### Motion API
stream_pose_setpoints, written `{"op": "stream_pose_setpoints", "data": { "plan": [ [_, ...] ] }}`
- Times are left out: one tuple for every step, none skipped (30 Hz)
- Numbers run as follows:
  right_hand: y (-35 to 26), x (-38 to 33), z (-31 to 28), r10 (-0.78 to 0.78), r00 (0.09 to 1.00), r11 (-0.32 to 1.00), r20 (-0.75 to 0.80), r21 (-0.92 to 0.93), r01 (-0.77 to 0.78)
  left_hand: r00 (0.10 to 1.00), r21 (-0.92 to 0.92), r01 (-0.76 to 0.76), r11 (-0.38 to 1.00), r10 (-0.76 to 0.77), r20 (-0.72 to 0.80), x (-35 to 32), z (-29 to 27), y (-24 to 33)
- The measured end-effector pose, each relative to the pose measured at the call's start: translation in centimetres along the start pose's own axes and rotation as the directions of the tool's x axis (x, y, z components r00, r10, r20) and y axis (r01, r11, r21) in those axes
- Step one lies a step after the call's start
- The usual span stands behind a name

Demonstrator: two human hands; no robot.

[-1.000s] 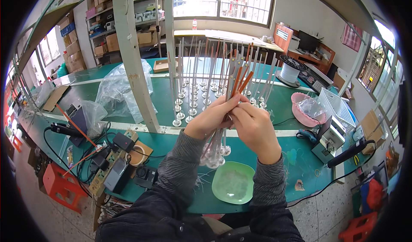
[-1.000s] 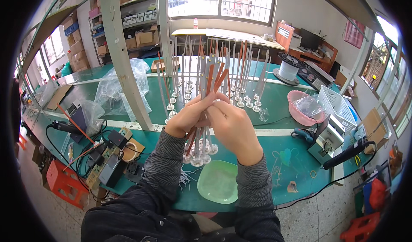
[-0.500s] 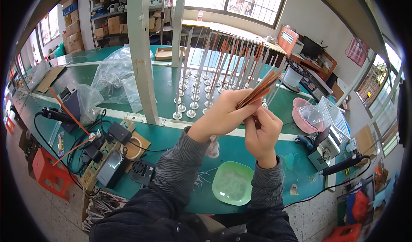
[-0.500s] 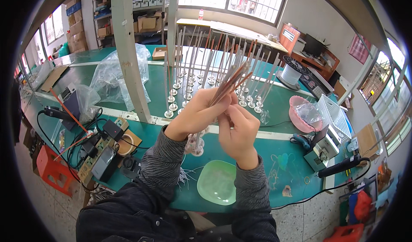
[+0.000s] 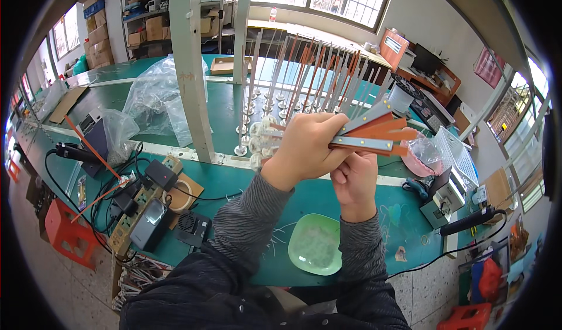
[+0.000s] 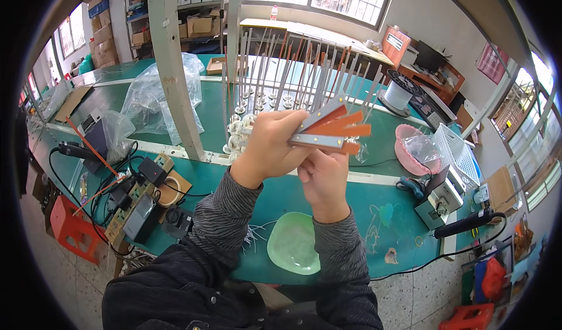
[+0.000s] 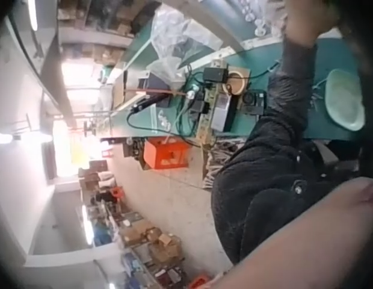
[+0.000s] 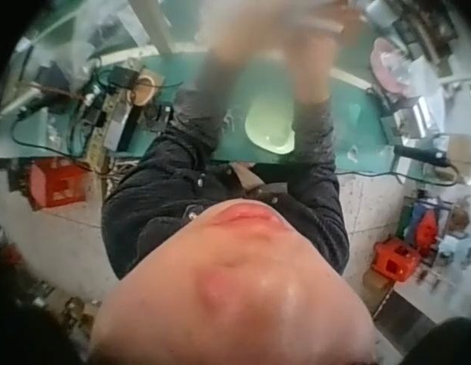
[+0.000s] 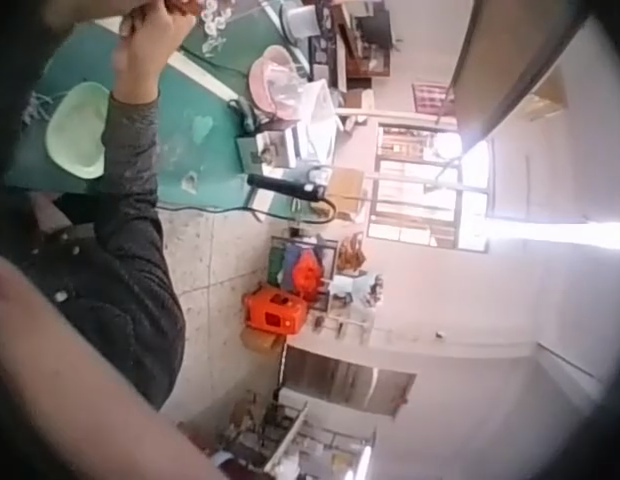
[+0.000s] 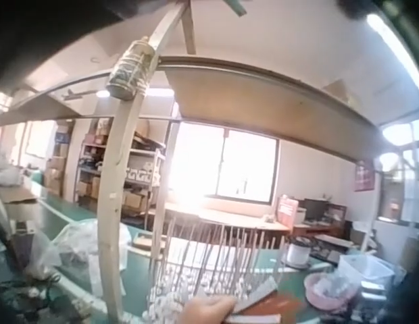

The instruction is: The recorder is assembling LED light components by attaching light strips to bases and connecting wiring at a manual workstation.

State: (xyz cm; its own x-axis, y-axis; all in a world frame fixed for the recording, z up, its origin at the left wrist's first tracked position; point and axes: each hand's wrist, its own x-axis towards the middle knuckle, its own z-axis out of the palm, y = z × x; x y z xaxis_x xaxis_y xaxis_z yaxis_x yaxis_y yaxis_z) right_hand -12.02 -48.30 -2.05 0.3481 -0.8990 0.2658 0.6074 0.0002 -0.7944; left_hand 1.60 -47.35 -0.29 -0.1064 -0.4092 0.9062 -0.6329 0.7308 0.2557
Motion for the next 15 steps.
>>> {"op": "stream_pose_setpoints", "data": {
  "plan": [
    [0.0, 0.0, -0.2, 0.002, 1.000, 1.000, 0.001, 0.001, -0.002, 1.000, 0.001, 0.002, 1.000, -0.002, 0.000, 0.0, 0.0, 0.1],
    [0.1, -0.1, -0.6, 0.099, 0.995, 0.985, -0.013, 0.145, -0.096, 1.000, -0.012, -0.014, 1.000, 0.014, -0.002, -0.1, 0.1, 0.3],
    [0.2, -0.1, -1.5, 0.192, 0.981, 0.942, -0.023, 0.286, -0.177, 0.999, -0.038, -0.032, 0.999, 0.032, -0.001, 0.0, 0.5, 0.3],
    [0.7, 0.1, -2.8, 0.186, 0.977, 0.913, 0.102, 0.349, -0.210, 1.000, -0.037, -0.029, 0.999, 0.029, 0.000, 0.0, 0.3, 0.3],
    [1.1, 0.0, -3.5, 0.190, 0.977, 0.912, 0.102, 0.350, -0.214, 0.994, -0.048, -0.105, 0.993, 0.105, 0.000, 0.2, 0.1, 0.4],
    [1.2, -0.3, -3.6, 0.191, 0.974, 0.873, 0.126, 0.432, -0.227, 0.984, -0.062, -0.179, 0.982, 0.179, -0.001, 0.3, -0.1, 0.5],
    [1.3, -0.5, -3.7, 0.191, 0.970, 0.826, 0.149, 0.510, -0.240, 0.985, -0.064, -0.173, 0.983, 0.174, 0.000, 0.4, -0.6, 0.8],
    [1.8, -0.3, -4.7, 0.151, 0.964, 0.856, 0.221, 0.458, -0.240, 0.981, -0.079, -0.178, 0.981, 0.183, 0.065, 0.5, -1.2, 1.2],
    [2.3, 0.0, -5.6, 0.154, 0.963, 0.855, 0.222, 0.458, -0.243, 0.972, -0.090, -0.186, 0.978, 0.197, 0.129, 0.6, -1.7, 1.5],
    [2.6, 0.3, -6.7, 0.104, 0.938, 0.867, 0.330, 0.432, -0.249, 0.973, -0.094, -0.183, 0.979, 0.194, 0.128, 0.7, -1.7, 1.6],
    [2.5, 0.3, -7.5, 0.056, 0.899, 0.879, 0.434, 0.405, -0.250, 0.969, -0.144, -0.182, 0.973, 0.202, 0.141, 0.7, -1.7, 1.7],
    [1.8, 0.4, -7.8, 0.097, 0.858, 0.853, 0.505, 0.402, -0.333, 0.966, -0.183, -0.179, 0.967, 0.208, 0.156, 0.7, -1.8, 1.7],
    [1.5, 0.0, -6.8, 0.102, 0.856, 0.851, 0.507, 0.402, -0.339, 0.967, -0.180, -0.173, 0.968, 0.202, 0.156, 0.6, -1.8, 1.6],
    [1.3, -0.6, -5.2, 0.031, 0.942, 0.959, 0.333, 0.257, -0.122, 0.963, -0.269, -0.169, 0.948, 0.216, 0.158, 0.5, -1.9, 1.5],
    [1.2, -0.8, -4.4, -0.088, 0.982, 0.995, 0.169, 0.061, 0.079, 0.959, -0.355, -0.164, 0.920, 0.233, 0.161, 0.5, -1.9, 1.4]
  ]
}}
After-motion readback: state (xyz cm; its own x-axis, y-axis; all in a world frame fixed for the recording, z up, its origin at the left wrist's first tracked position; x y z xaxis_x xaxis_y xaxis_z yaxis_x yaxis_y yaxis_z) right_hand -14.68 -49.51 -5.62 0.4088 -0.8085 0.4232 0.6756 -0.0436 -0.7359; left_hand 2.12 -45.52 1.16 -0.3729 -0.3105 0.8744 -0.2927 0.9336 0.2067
